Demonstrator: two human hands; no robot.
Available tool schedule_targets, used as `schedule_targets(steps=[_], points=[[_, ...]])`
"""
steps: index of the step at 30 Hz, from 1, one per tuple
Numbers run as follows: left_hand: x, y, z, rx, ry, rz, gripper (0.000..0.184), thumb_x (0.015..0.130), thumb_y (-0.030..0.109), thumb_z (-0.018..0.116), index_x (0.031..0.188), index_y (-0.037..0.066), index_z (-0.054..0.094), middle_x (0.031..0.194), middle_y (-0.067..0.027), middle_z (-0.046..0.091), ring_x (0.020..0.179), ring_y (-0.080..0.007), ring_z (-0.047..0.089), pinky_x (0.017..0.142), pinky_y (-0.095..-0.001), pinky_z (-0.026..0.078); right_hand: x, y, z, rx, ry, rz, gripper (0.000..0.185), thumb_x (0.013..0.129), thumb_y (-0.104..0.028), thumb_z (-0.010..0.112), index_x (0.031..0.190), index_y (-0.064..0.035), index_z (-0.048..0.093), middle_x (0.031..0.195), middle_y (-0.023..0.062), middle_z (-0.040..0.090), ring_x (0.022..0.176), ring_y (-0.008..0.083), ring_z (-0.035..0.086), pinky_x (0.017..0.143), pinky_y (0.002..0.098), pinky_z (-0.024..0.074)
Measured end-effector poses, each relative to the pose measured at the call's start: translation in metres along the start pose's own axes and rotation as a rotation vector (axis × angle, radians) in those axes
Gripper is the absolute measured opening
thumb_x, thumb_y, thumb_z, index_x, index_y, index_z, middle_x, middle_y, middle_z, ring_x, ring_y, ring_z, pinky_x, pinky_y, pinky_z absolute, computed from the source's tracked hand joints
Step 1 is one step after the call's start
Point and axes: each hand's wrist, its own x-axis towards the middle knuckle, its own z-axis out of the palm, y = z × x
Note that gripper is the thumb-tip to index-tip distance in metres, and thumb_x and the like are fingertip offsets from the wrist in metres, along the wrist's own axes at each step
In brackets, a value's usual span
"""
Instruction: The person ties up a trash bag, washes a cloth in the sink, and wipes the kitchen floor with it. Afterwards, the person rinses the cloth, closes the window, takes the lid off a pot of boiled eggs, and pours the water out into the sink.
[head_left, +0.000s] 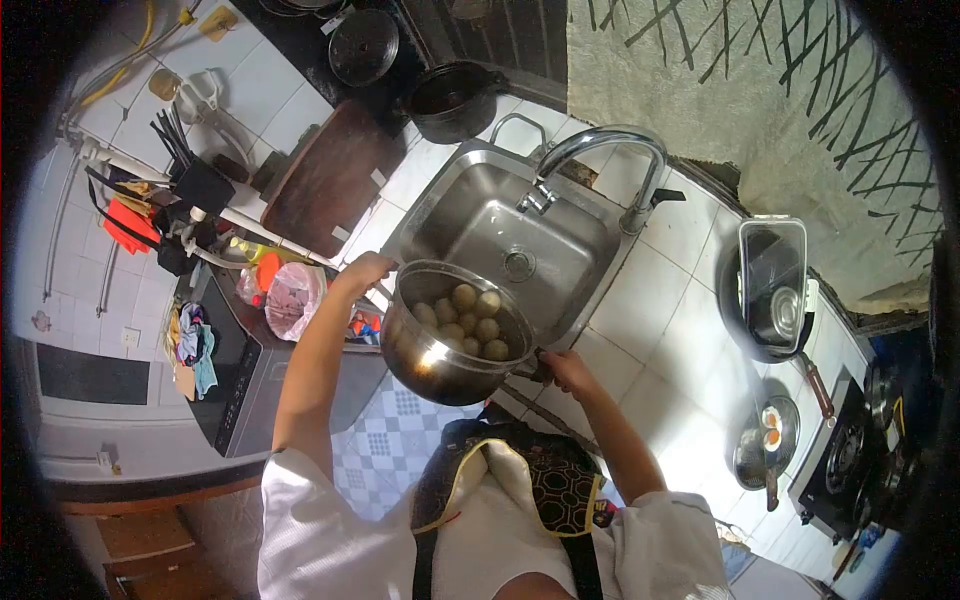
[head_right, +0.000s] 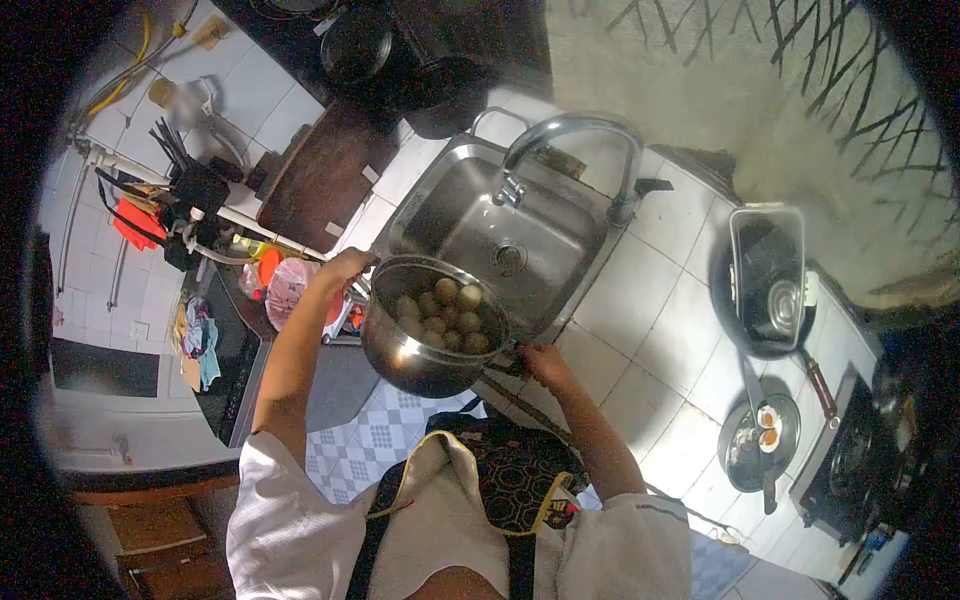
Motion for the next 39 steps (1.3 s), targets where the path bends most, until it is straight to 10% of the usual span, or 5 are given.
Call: schedule_targets(steps=[39], points=[[0.008,0.011,-0.003,-0.03,-0.028,-0.107,0.025,0.074,0.028,0.05,0.067,0.004,0.056,0.054,-0.002,0.047,0.041,-0.0108,0.036,0.037,-0.0262,0.027,0.009,0.009,0.004,0.36,-0.016,0.053,0.028,0.078,-0.032,0.052,0.066,-0.0066,0.052,0.05,0.0046,0.046,0.036,0.0093,0.034,0.032,0.0234,0.02]])
